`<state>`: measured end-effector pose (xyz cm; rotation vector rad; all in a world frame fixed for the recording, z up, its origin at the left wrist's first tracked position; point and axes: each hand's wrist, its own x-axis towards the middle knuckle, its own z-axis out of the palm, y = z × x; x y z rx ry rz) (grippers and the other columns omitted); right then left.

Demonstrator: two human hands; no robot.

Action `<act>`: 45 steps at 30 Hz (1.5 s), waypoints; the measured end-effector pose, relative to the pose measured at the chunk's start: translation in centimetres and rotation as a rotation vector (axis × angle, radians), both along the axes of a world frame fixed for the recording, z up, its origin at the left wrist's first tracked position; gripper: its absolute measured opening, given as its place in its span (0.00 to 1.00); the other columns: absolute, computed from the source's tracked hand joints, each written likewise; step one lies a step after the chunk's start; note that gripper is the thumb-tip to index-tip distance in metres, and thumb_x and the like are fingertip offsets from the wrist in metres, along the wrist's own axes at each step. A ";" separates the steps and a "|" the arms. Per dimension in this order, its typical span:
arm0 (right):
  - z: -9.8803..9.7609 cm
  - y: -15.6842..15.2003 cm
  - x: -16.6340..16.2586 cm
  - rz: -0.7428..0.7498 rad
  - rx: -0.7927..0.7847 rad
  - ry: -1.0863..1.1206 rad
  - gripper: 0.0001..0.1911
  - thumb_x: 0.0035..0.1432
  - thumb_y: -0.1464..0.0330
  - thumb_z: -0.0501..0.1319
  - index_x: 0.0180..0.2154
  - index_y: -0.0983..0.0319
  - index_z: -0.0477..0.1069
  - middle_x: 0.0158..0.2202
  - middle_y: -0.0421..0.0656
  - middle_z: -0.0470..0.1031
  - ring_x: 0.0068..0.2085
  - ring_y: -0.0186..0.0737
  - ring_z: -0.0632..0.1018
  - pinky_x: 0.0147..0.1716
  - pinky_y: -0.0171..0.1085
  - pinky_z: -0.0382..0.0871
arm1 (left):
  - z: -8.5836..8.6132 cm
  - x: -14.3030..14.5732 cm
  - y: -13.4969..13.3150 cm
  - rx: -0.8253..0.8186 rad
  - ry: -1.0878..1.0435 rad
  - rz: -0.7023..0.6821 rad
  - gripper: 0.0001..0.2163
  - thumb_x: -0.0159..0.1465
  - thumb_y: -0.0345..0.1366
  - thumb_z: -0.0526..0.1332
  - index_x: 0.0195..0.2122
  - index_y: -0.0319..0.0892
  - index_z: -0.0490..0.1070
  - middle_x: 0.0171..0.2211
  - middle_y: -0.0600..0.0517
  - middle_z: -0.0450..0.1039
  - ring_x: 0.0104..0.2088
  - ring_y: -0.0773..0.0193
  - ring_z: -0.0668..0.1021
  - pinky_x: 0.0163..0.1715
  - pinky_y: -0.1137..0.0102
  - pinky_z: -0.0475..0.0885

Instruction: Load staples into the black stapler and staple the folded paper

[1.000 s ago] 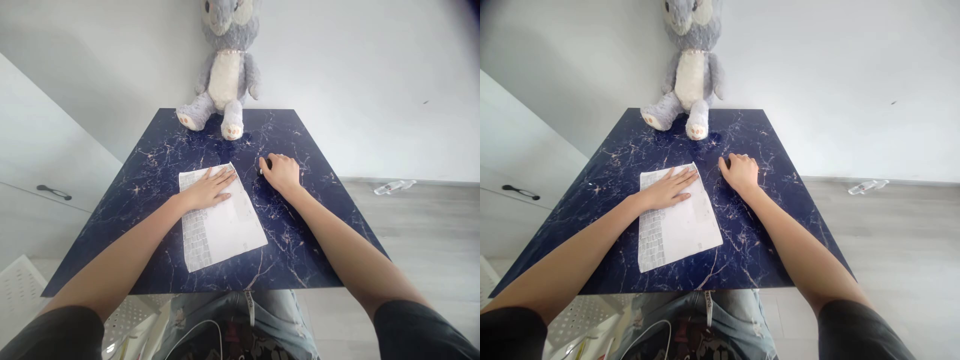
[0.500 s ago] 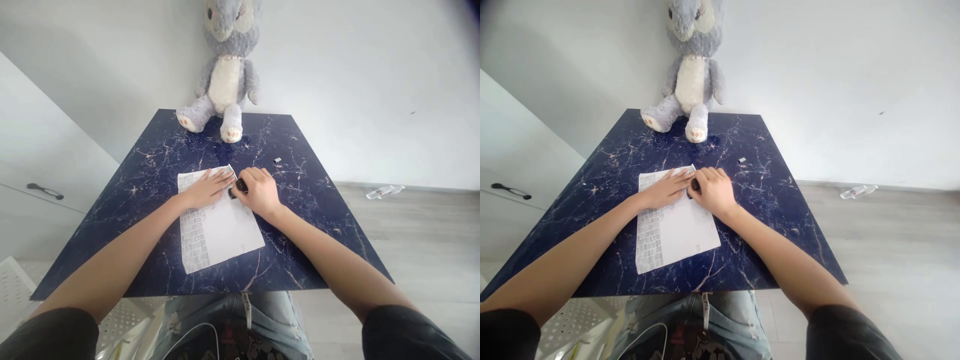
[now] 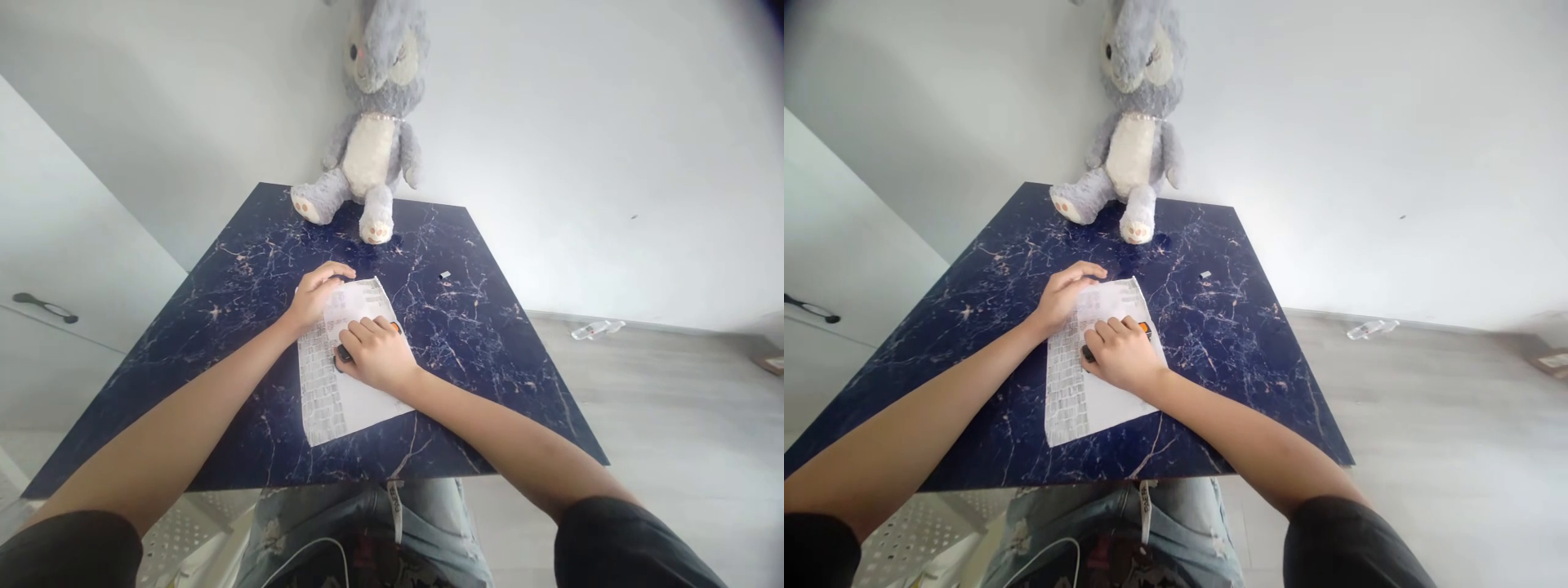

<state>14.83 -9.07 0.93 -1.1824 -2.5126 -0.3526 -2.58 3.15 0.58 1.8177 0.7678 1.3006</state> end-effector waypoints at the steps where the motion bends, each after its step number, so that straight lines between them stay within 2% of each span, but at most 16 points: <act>1: -0.1 -0.1 0.2 -0.020 0.010 -0.007 0.12 0.74 0.62 0.57 0.38 0.59 0.73 0.35 0.46 0.77 0.39 0.46 0.73 0.40 0.44 0.60 | 0.1 -0.1 -0.1 0.041 -0.022 0.044 0.11 0.68 0.31 0.58 0.41 0.43 0.82 0.46 0.46 0.81 0.50 0.55 0.80 0.55 0.60 0.73; 3: -0.2 -0.4 0.9 -0.073 0.030 -0.011 0.11 0.73 0.62 0.58 0.37 0.59 0.73 0.34 0.46 0.76 0.39 0.46 0.74 0.41 0.45 0.60 | 0.3 -0.3 -0.3 0.090 -0.038 0.096 0.10 0.69 0.31 0.57 0.36 0.42 0.80 0.39 0.48 0.79 0.41 0.58 0.78 0.46 0.63 0.72; 5: -0.2 -0.9 2.4 -0.133 0.046 -0.005 0.12 0.72 0.63 0.58 0.35 0.59 0.73 0.33 0.46 0.76 0.38 0.46 0.74 0.40 0.44 0.59 | 0.5 -0.5 -0.4 0.104 -0.032 0.105 0.11 0.69 0.32 0.57 0.34 0.42 0.78 0.36 0.49 0.76 0.38 0.60 0.76 0.43 0.64 0.70; 13: 0.2 -4.3 13.9 -0.368 0.118 0.021 0.12 0.69 0.67 0.60 0.30 0.59 0.69 0.29 0.43 0.74 0.33 0.42 0.73 0.38 0.41 0.60 | 0.6 -0.3 -0.4 0.029 0.041 0.053 0.10 0.66 0.33 0.56 0.33 0.42 0.77 0.35 0.50 0.76 0.36 0.60 0.74 0.40 0.65 0.68; 15: -0.1 -4.7 15.9 -0.402 0.131 0.038 0.12 0.69 0.67 0.60 0.30 0.58 0.68 0.29 0.42 0.73 0.32 0.41 0.72 0.37 0.41 0.61 | 0.6 -0.2 -0.3 0.003 0.036 0.052 0.10 0.65 0.33 0.57 0.32 0.42 0.77 0.34 0.49 0.76 0.35 0.60 0.74 0.39 0.65 0.68; 17: -0.5 -4.9 16.9 -0.427 0.134 0.058 0.12 0.69 0.67 0.60 0.30 0.58 0.68 0.28 0.41 0.73 0.32 0.41 0.72 0.37 0.41 0.62 | 0.4 -0.2 -0.1 -0.064 0.003 0.028 0.09 0.63 0.34 0.57 0.29 0.42 0.76 0.29 0.51 0.72 0.31 0.62 0.71 0.33 0.67 0.65; 19: -0.8 -5.0 17.1 -0.445 0.136 0.079 0.11 0.69 0.66 0.60 0.31 0.58 0.68 0.28 0.41 0.73 0.31 0.41 0.72 0.37 0.42 0.63 | 0.3 -0.3 0.0 -0.186 -0.046 -0.060 0.08 0.60 0.34 0.57 0.24 0.42 0.70 0.21 0.53 0.63 0.23 0.66 0.64 0.25 0.68 0.57; 22: -0.8 -5.2 17.0 -0.446 0.157 0.154 0.09 0.69 0.62 0.61 0.35 0.58 0.70 0.30 0.41 0.75 0.34 0.43 0.74 0.40 0.43 0.65 | 0.3 -0.5 -0.1 -0.390 -0.107 -0.284 0.10 0.55 0.33 0.58 0.17 0.44 0.60 0.16 0.57 0.49 0.18 0.70 0.53 0.22 0.68 0.46; 26: -0.4 -5.7 17.9 -0.412 0.226 0.348 0.13 0.72 0.57 0.56 0.44 0.59 0.72 0.39 0.46 0.79 0.42 0.49 0.77 0.49 0.48 0.65 | 0.7 -0.7 -0.3 -0.519 -0.139 -0.492 0.12 0.51 0.33 0.59 0.16 0.44 0.56 0.15 0.58 0.45 0.18 0.71 0.51 0.22 0.69 0.45; 29: -0.2 -5.8 18.6 -0.424 0.150 0.389 0.15 0.75 0.59 0.51 0.39 0.58 0.71 0.36 0.45 0.79 0.40 0.47 0.77 0.48 0.46 0.65 | 0.9 -0.8 -0.4 -0.547 -0.128 -0.549 0.12 0.51 0.32 0.59 0.15 0.44 0.57 0.15 0.59 0.45 0.17 0.72 0.51 0.22 0.69 0.46; 33: -0.3 -5.6 18.5 -0.492 -0.006 0.350 0.18 0.75 0.61 0.51 0.32 0.57 0.67 0.29 0.43 0.74 0.34 0.44 0.74 0.36 0.42 0.62 | 0.9 -0.9 -0.3 -0.562 -0.139 -0.566 0.12 0.50 0.32 0.60 0.15 0.44 0.57 0.15 0.58 0.46 0.17 0.72 0.51 0.22 0.69 0.47; 36: -0.2 -5.6 17.9 -0.535 -0.018 0.344 0.17 0.75 0.62 0.52 0.31 0.56 0.67 0.30 0.43 0.75 0.36 0.45 0.74 0.36 0.41 0.62 | 0.9 -1.1 0.0 -0.574 -0.188 -0.531 0.12 0.50 0.32 0.60 0.14 0.44 0.57 0.15 0.58 0.45 0.17 0.72 0.52 0.21 0.70 0.48; 39: 0.2 -5.5 16.5 -0.507 -0.061 0.319 0.17 0.75 0.62 0.53 0.32 0.57 0.69 0.31 0.43 0.76 0.37 0.45 0.75 0.38 0.41 0.63 | 1.2 -1.3 0.2 -0.598 -0.297 -0.463 0.13 0.48 0.33 0.61 0.14 0.44 0.56 0.15 0.58 0.43 0.16 0.71 0.52 0.20 0.70 0.49; 42: 0.7 -5.2 13.7 -0.483 -0.112 0.280 0.17 0.76 0.61 0.53 0.33 0.57 0.69 0.33 0.44 0.77 0.39 0.45 0.76 0.41 0.41 0.64 | 2.1 -2.0 0.6 -0.624 -0.470 -0.378 0.15 0.50 0.33 0.61 0.15 0.44 0.53 0.16 0.58 0.41 0.16 0.70 0.52 0.19 0.71 0.51; 45: 1.4 -4.1 9.2 -0.461 -0.153 0.234 0.16 0.76 0.59 0.55 0.34 0.57 0.69 0.35 0.44 0.79 0.40 0.46 0.77 0.41 0.41 0.64 | 3.6 -4.2 1.0 -0.626 -0.661 -0.275 0.20 0.59 0.35 0.59 0.16 0.44 0.47 0.17 0.58 0.35 0.17 0.69 0.49 0.19 0.70 0.50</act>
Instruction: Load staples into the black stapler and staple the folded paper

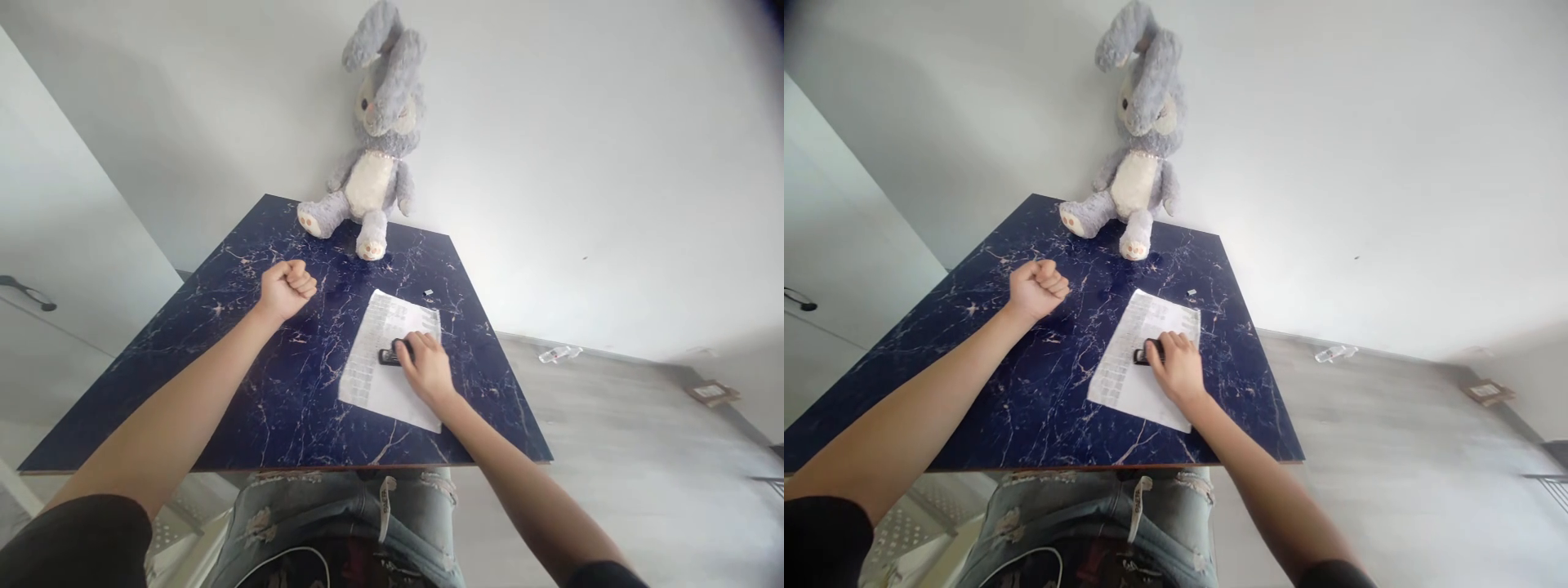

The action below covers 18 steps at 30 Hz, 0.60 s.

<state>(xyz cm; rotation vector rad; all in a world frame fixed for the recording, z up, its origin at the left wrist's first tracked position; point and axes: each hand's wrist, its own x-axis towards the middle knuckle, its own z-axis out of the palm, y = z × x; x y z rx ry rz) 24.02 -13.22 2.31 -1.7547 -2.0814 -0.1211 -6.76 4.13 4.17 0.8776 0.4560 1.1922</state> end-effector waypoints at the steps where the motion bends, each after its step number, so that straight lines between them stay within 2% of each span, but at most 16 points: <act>1: 0.2 0.5 -1.7 0.020 -0.008 -0.012 0.16 0.76 0.59 0.56 0.35 0.57 0.70 0.35 0.44 0.79 0.41 0.46 0.78 0.41 0.40 0.64 | 0.5 -1.2 0.1 -0.009 -0.038 0.047 0.21 0.62 0.36 0.57 0.17 0.44 0.45 0.18 0.57 0.33 0.18 0.69 0.47 0.19 0.70 0.49; 4: 0.8 2.2 -7.1 0.090 -0.038 -0.047 0.17 0.77 0.56 0.56 0.36 0.58 0.71 0.37 0.43 0.81 0.43 0.45 0.79 0.42 0.41 0.66 | 1.7 -6.0 0.5 0.029 -0.146 0.206 0.22 0.71 0.36 0.48 0.21 0.42 0.40 0.21 0.56 0.29 0.22 0.66 0.40 0.20 0.69 0.48; 8: 1.1 4.4 -13.5 0.176 -0.026 -0.060 0.21 0.77 0.50 0.54 0.39 0.56 0.74 0.40 0.41 0.83 0.46 0.44 0.81 0.44 0.43 0.71 | 1.7 -12.5 0.4 0.192 -0.234 0.436 0.19 0.76 0.32 0.37 0.24 0.39 0.36 0.24 0.54 0.28 0.27 0.62 0.36 0.21 0.69 0.44; 12: 1.3 5.9 -18.3 0.258 -0.003 -0.014 0.22 0.77 0.48 0.52 0.37 0.51 0.76 0.39 0.38 0.83 0.45 0.45 0.83 0.43 0.47 0.75 | 1.3 -15.7 0.1 0.254 -0.242 0.585 0.18 0.77 0.31 0.32 0.26 0.38 0.35 0.25 0.53 0.29 0.30 0.59 0.35 0.21 0.66 0.41; 15: 1.7 7.1 -19.3 0.372 -0.008 0.073 0.21 0.78 0.49 0.51 0.43 0.50 0.77 0.42 0.38 0.84 0.46 0.45 0.83 0.43 0.47 0.76 | 1.2 -16.0 -0.1 0.246 -0.225 0.618 0.18 0.77 0.31 0.31 0.26 0.37 0.35 0.25 0.52 0.29 0.31 0.58 0.35 0.22 0.65 0.39; 18: 2.3 9.3 -15.5 0.401 0.013 0.127 0.13 0.77 0.57 0.57 0.53 0.52 0.76 0.51 0.41 0.83 0.52 0.45 0.81 0.47 0.44 0.75 | 1.3 -15.6 -0.2 0.197 -0.227 0.648 0.18 0.76 0.32 0.35 0.27 0.37 0.35 0.26 0.52 0.29 0.32 0.57 0.35 0.22 0.64 0.40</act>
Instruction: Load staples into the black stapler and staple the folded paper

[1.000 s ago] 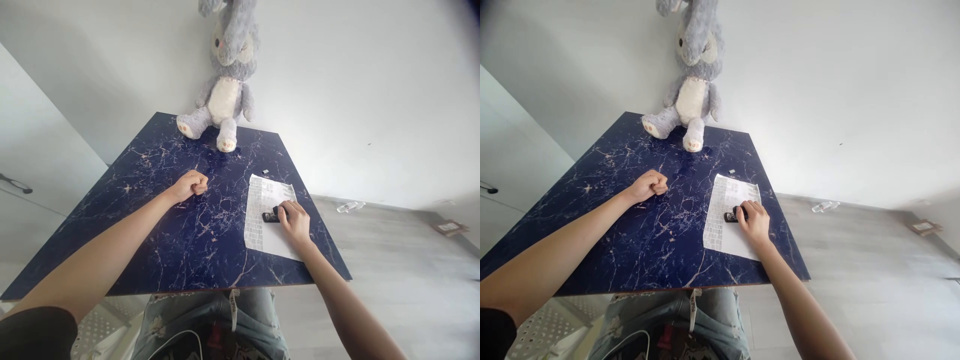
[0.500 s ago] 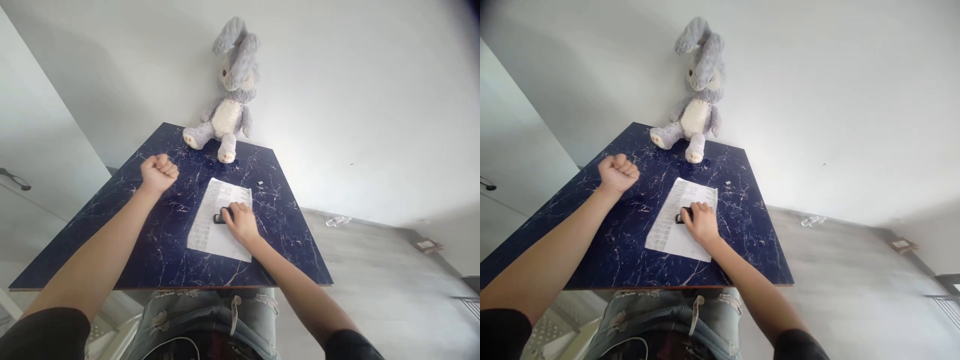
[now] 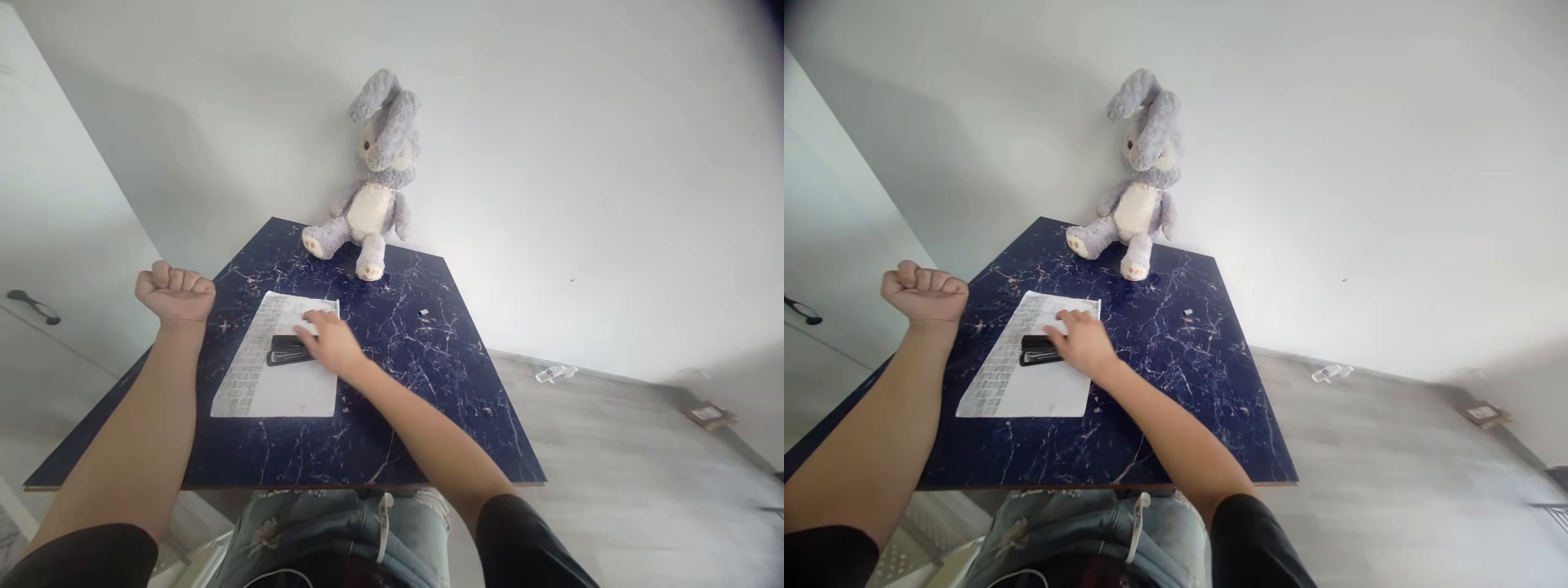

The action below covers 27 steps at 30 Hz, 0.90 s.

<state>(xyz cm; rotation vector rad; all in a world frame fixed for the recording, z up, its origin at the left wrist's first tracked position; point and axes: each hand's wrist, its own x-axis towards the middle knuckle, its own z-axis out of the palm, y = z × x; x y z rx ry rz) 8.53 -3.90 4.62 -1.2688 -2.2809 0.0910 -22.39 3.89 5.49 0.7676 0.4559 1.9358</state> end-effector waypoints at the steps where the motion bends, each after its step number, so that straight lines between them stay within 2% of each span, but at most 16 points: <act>1: 0.1 0.9 2.5 -0.045 -0.004 -0.022 0.11 0.75 0.63 0.60 0.54 0.54 0.77 0.52 0.42 0.83 0.53 0.44 0.80 0.49 0.43 0.74 | 0.0 0.1 0.0 -0.026 -0.007 0.010 0.18 0.76 0.32 0.37 0.27 0.37 0.35 0.26 0.52 0.29 0.33 0.57 0.35 0.23 0.64 0.41; 3: 0.2 2.8 8.7 -0.223 -0.051 -0.114 0.15 0.68 0.75 0.61 0.52 0.57 0.79 0.51 0.44 0.83 0.52 0.42 0.80 0.51 0.40 0.72 | -0.2 0.4 0.2 -0.074 -0.012 0.030 0.18 0.75 0.33 0.39 0.27 0.37 0.35 0.25 0.52 0.29 0.33 0.57 0.35 0.23 0.65 0.42; 4: 0.0 3.6 12.1 -0.306 -0.062 -0.127 0.18 0.64 0.80 0.60 0.51 0.60 0.80 0.50 0.47 0.83 0.52 0.44 0.80 0.51 0.40 0.71 | -0.4 0.5 0.4 -0.091 -0.009 0.028 0.18 0.75 0.33 0.40 0.27 0.37 0.35 0.25 0.52 0.29 0.33 0.57 0.35 0.23 0.65 0.43; 5: -0.2 4.3 15.5 -0.361 -0.072 -0.137 0.21 0.59 0.83 0.59 0.50 0.63 0.80 0.50 0.51 0.82 0.52 0.47 0.79 0.51 0.42 0.71 | -0.6 0.6 0.6 -0.100 -0.008 0.017 0.19 0.75 0.33 0.41 0.26 0.38 0.35 0.25 0.52 0.29 0.32 0.58 0.35 0.23 0.66 0.43; 7: -0.9 5.3 21.3 -0.431 -0.102 -0.161 0.25 0.54 0.85 0.59 0.50 0.64 0.81 0.52 0.53 0.82 0.51 0.47 0.79 0.52 0.43 0.70 | -1.0 0.9 1.2 -0.101 -0.015 -0.037 0.20 0.75 0.34 0.42 0.25 0.38 0.36 0.25 0.53 0.28 0.30 0.59 0.35 0.22 0.66 0.44; 9: -1.6 5.8 25.2 -0.434 -0.113 -0.169 0.24 0.55 0.85 0.58 0.49 0.65 0.82 0.52 0.55 0.82 0.51 0.47 0.80 0.54 0.44 0.70 | -1.5 1.4 1.8 -0.103 -0.032 -0.119 0.21 0.74 0.35 0.44 0.24 0.40 0.36 0.24 0.54 0.27 0.28 0.61 0.36 0.21 0.67 0.44; 12: -2.6 6.0 27.3 -0.404 -0.115 -0.156 0.18 0.61 0.81 0.57 0.45 0.63 0.82 0.49 0.52 0.83 0.48 0.44 0.80 0.55 0.44 0.70 | -1.9 2.0 2.5 -0.137 -0.041 -0.258 0.22 0.72 0.36 0.47 0.23 0.41 0.36 0.23 0.56 0.26 0.25 0.63 0.37 0.20 0.68 0.46; 15: -3.3 6.6 26.1 -0.387 -0.107 -0.132 0.14 0.65 0.78 0.56 0.41 0.64 0.81 0.45 0.53 0.82 0.46 0.46 0.78 0.52 0.44 0.70 | -2.0 2.3 2.6 -0.181 -0.050 -0.319 0.23 0.69 0.36 0.51 0.22 0.42 0.36 0.21 0.57 0.27 0.22 0.65 0.39 0.18 0.69 0.49; 18: -3.6 7.8 22.4 -0.336 -0.099 -0.112 0.12 0.65 0.77 0.56 0.39 0.64 0.79 0.41 0.52 0.80 0.44 0.46 0.76 0.50 0.43 0.69 | -1.8 2.5 2.4 -0.218 -0.074 -0.300 0.24 0.67 0.35 0.55 0.22 0.43 0.37 0.19 0.58 0.30 0.18 0.67 0.44 0.17 0.71 0.51; 23: -3.5 10.7 12.0 -0.154 -0.102 -0.088 0.10 0.67 0.76 0.58 0.44 0.61 0.77 0.42 0.48 0.79 0.46 0.44 0.75 0.51 0.40 0.67 | -1.9 2.8 2.5 -0.284 -0.032 -0.329 0.25 0.66 0.36 0.58 0.21 0.44 0.39 0.17 0.59 0.34 0.16 0.68 0.50 0.16 0.73 0.53; 27: -2.7 13.4 3.5 -0.075 -0.127 -0.011 0.06 0.70 0.74 0.60 0.46 0.63 0.74 0.41 0.44 0.78 0.44 0.39 0.73 0.46 0.36 0.65 | -2.2 3.1 2.9 -0.351 0.055 -0.403 0.24 0.62 0.35 0.59 0.19 0.44 0.40 0.16 0.59 0.36 0.14 0.69 0.52 0.16 0.72 0.53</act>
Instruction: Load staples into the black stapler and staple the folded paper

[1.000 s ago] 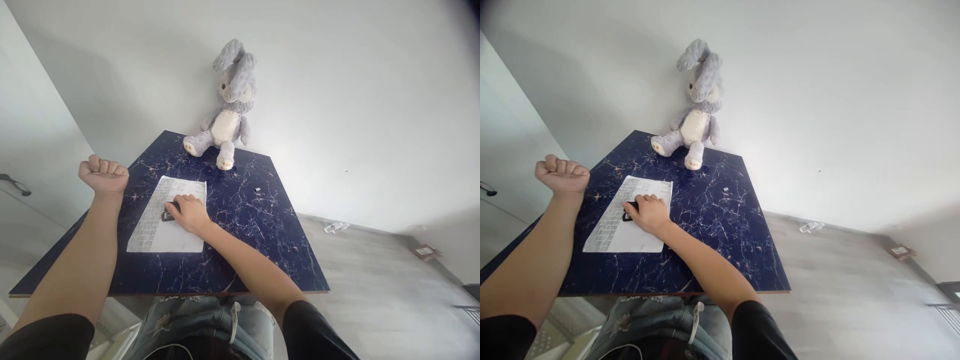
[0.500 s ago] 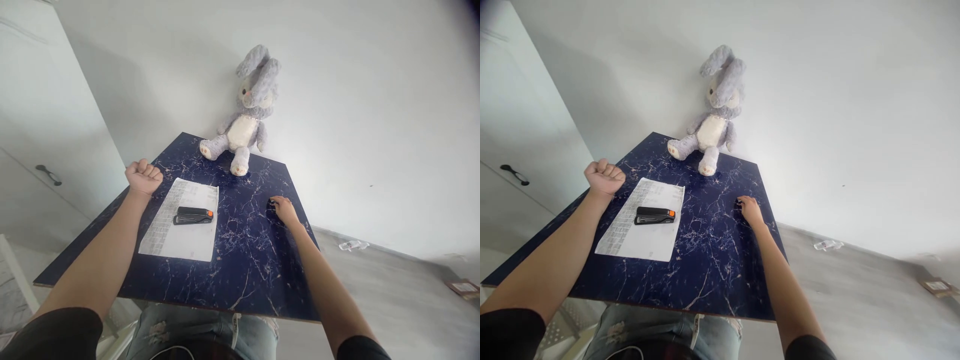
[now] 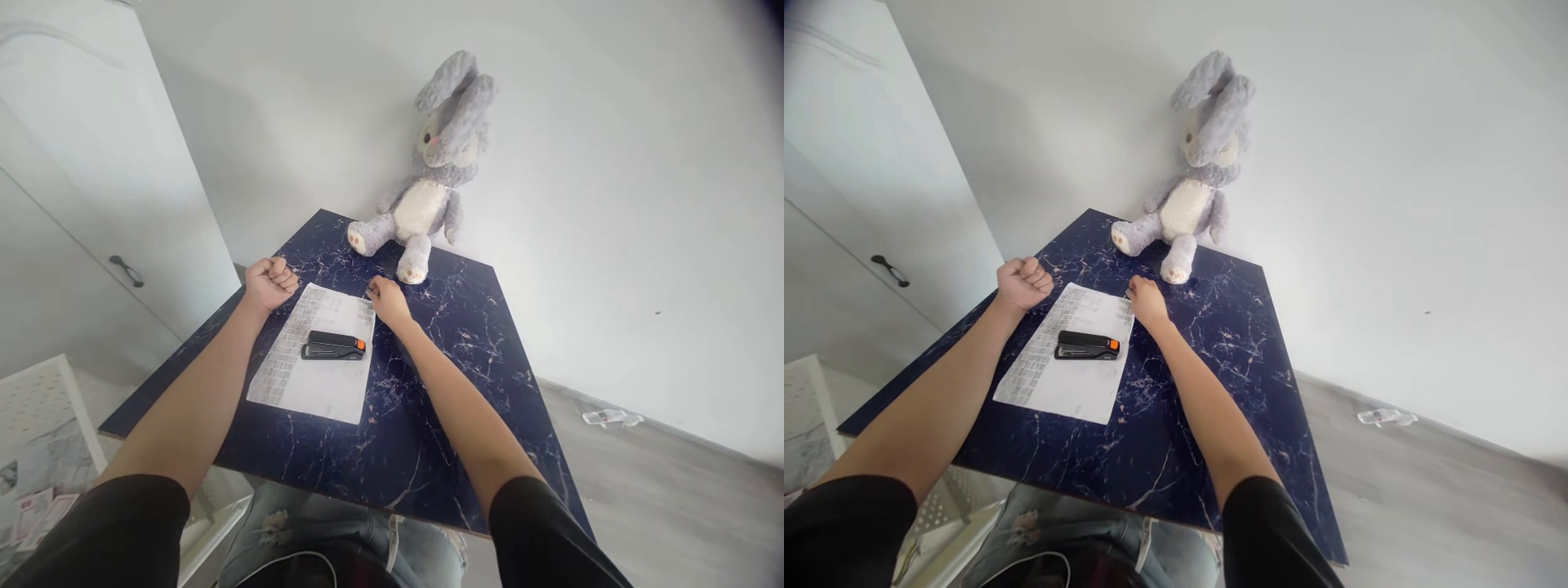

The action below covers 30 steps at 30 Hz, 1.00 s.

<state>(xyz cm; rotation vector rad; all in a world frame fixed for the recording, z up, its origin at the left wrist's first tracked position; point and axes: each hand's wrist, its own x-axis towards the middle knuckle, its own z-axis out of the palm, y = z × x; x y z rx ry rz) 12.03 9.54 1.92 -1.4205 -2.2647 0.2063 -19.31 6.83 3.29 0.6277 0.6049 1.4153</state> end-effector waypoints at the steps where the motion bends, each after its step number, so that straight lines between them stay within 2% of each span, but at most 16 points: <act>1: 0.2 0.6 -1.6 0.007 -0.007 0.007 0.05 0.70 0.74 0.60 0.46 0.64 0.74 0.41 0.43 0.78 0.43 0.37 0.73 0.45 0.35 0.65 | -0.1 0.1 0.1 0.003 0.018 -0.025 0.24 0.61 0.35 0.59 0.18 0.44 0.40 0.15 0.58 0.37 0.14 0.69 0.53 0.16 0.72 0.53; 5: 0.3 2.5 -5.5 0.048 -0.052 0.023 0.04 0.70 0.74 0.61 0.40 0.66 0.74 0.40 0.40 0.77 0.40 0.31 0.71 0.43 0.32 0.63 | -0.4 0.2 0.2 0.033 0.071 -0.113 0.22 0.55 0.33 0.60 0.17 0.45 0.41 0.14 0.58 0.37 0.13 0.69 0.53 0.16 0.71 0.54; 8: 0.0 2.8 -6.1 0.064 -0.071 0.034 0.05 0.69 0.73 0.61 0.38 0.67 0.75 0.40 0.41 0.77 0.39 0.30 0.71 0.43 0.32 0.63 | -0.7 0.2 0.3 0.046 0.112 -0.152 0.21 0.51 0.31 0.60 0.16 0.46 0.43 0.14 0.58 0.38 0.13 0.69 0.53 0.16 0.71 0.54; 11: 0.2 2.1 -5.8 0.057 -0.059 0.069 0.06 0.70 0.69 0.62 0.40 0.66 0.76 0.43 0.44 0.78 0.40 0.34 0.72 0.45 0.34 0.65 | -0.8 0.2 0.6 0.101 0.175 -0.209 0.19 0.48 0.31 0.61 0.15 0.46 0.45 0.13 0.58 0.39 0.13 0.70 0.53 0.16 0.72 0.54; 14: 0.6 -0.6 -5.1 0.098 -0.082 0.228 0.13 0.75 0.63 0.58 0.39 0.62 0.77 0.40 0.44 0.80 0.39 0.38 0.75 0.45 0.38 0.68 | -1.0 0.5 0.7 0.155 0.251 -0.286 0.17 0.47 0.31 0.61 0.14 0.46 0.48 0.12 0.58 0.42 0.13 0.70 0.53 0.16 0.72 0.55; 16: 0.7 -3.3 -4.6 0.226 -0.149 0.356 0.19 0.76 0.58 0.55 0.37 0.61 0.77 0.37 0.44 0.80 0.38 0.40 0.77 0.43 0.39 0.70 | -1.3 1.0 0.7 0.170 0.327 -0.357 0.15 0.48 0.30 0.61 0.14 0.45 0.52 0.13 0.58 0.45 0.14 0.70 0.55 0.17 0.73 0.56; 18: 0.5 -6.2 -4.0 0.397 -0.238 0.422 0.18 0.74 0.54 0.58 0.41 0.60 0.78 0.42 0.43 0.82 0.41 0.41 0.79 0.43 0.38 0.71 | -1.6 1.7 0.7 0.171 0.407 -0.428 0.14 0.49 0.28 0.62 0.14 0.43 0.57 0.14 0.59 0.48 0.14 0.72 0.56 0.17 0.74 0.55; 20: 0.1 -9.0 -3.4 0.506 -0.290 0.382 0.15 0.69 0.54 0.66 0.48 0.58 0.78 0.47 0.44 0.82 0.45 0.42 0.80 0.46 0.39 0.72 | -2.0 2.3 0.6 0.176 0.454 -0.466 0.13 0.50 0.26 0.64 0.14 0.41 0.61 0.14 0.58 0.51 0.15 0.73 0.57 0.18 0.76 0.54; 22: -0.4 -11.0 -2.6 0.515 -0.267 0.274 0.16 0.64 0.60 0.71 0.51 0.58 0.77 0.46 0.45 0.82 0.45 0.44 0.80 0.48 0.40 0.72 | -2.2 2.5 0.6 0.196 0.453 -0.448 0.13 0.50 0.26 0.64 0.14 0.40 0.62 0.15 0.58 0.52 0.15 0.74 0.56 0.18 0.77 0.54; 25: -0.5 -12.6 -1.2 0.426 -0.218 0.165 0.10 0.62 0.67 0.71 0.46 0.60 0.77 0.38 0.44 0.80 0.39 0.42 0.79 0.43 0.39 0.70 | -1.9 2.1 0.6 0.245 0.380 -0.320 0.13 0.49 0.29 0.61 0.13 0.41 0.58 0.14 0.58 0.48 0.15 0.74 0.56 0.18 0.77 0.56; 28: -0.3 -13.2 0.9 0.357 -0.210 0.160 0.07 0.62 0.68 0.71 0.40 0.60 0.76 0.35 0.41 0.78 0.35 0.40 0.78 0.40 0.37 0.68 | -1.1 1.6 0.3 0.270 0.297 -0.201 0.12 0.47 0.31 0.59 0.13 0.43 0.55 0.14 0.59 0.44 0.14 0.72 0.55 0.17 0.76 0.58; 30: -0.1 -13.5 2.7 0.343 -0.204 0.153 0.07 0.61 0.67 0.72 0.40 0.60 0.76 0.34 0.41 0.78 0.36 0.40 0.78 0.40 0.37 0.68 | -0.5 1.8 -0.2 0.273 0.297 -0.196 0.13 0.48 0.32 0.58 0.13 0.44 0.53 0.14 0.59 0.42 0.14 0.71 0.55 0.17 0.76 0.58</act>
